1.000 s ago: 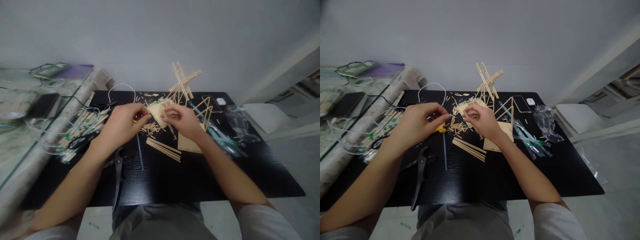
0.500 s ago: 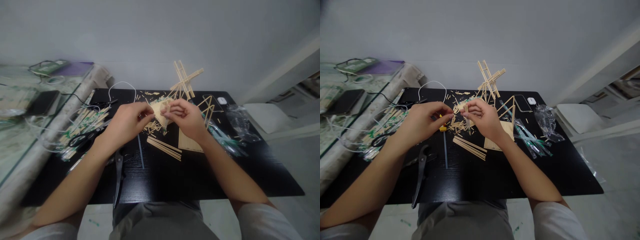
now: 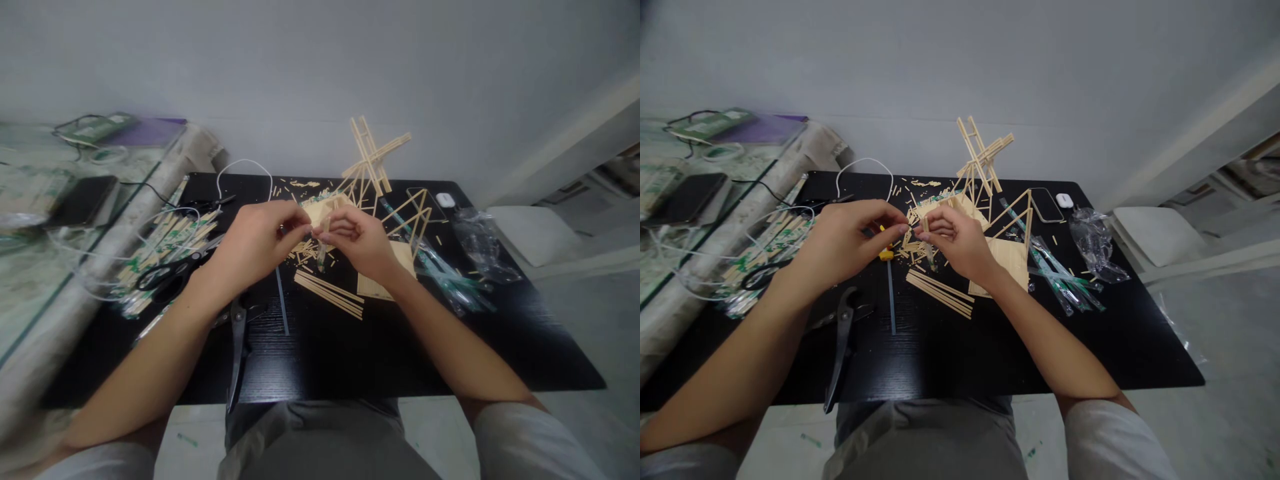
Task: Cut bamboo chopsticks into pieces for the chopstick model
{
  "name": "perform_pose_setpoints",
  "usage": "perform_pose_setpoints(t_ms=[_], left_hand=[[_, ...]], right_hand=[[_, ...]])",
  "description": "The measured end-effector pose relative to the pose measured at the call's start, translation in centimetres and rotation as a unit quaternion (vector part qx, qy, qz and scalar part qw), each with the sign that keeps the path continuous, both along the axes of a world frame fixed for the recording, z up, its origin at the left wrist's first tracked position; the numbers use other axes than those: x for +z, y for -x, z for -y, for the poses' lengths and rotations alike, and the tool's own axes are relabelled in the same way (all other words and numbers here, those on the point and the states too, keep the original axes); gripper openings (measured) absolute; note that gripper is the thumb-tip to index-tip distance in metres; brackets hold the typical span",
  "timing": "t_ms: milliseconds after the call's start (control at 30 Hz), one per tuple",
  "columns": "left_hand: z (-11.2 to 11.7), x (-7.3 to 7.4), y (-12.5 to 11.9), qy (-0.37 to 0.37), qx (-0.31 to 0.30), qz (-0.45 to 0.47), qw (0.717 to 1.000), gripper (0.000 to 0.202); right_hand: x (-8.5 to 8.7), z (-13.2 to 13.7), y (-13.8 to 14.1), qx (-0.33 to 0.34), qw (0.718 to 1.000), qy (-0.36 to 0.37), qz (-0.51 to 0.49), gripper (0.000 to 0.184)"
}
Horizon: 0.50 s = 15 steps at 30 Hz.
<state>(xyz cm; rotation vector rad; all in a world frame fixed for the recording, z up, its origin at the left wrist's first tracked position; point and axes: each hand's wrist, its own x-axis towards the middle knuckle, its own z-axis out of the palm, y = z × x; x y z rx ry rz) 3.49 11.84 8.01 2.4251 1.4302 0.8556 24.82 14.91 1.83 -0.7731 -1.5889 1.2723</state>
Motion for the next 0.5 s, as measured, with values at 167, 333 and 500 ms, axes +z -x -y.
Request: perform_pose_setpoints(t_ms=[167, 333, 500], left_hand=[[0.0, -0.2, -0.1, -0.006, 0.0, 0.018, 1.0, 0.017], [-0.3, -0.5, -0.2, -0.003, -0.01, 0.034, 0.999, 0.022], [0.1, -0.1, -0.4, -0.031, -0.017, 0.032, 0.999, 0.019]], right_hand=[[-0.8, -0.3, 0.1, 0.019, 0.999, 0.008, 0.027, 0.03], [-0.7, 0.2, 0.5, 0.026, 0.998, -0.022, 0.047, 0.021], [0.6, 1.1, 0.4, 0.012, 0.992, -0.091, 0.092, 0.02]])
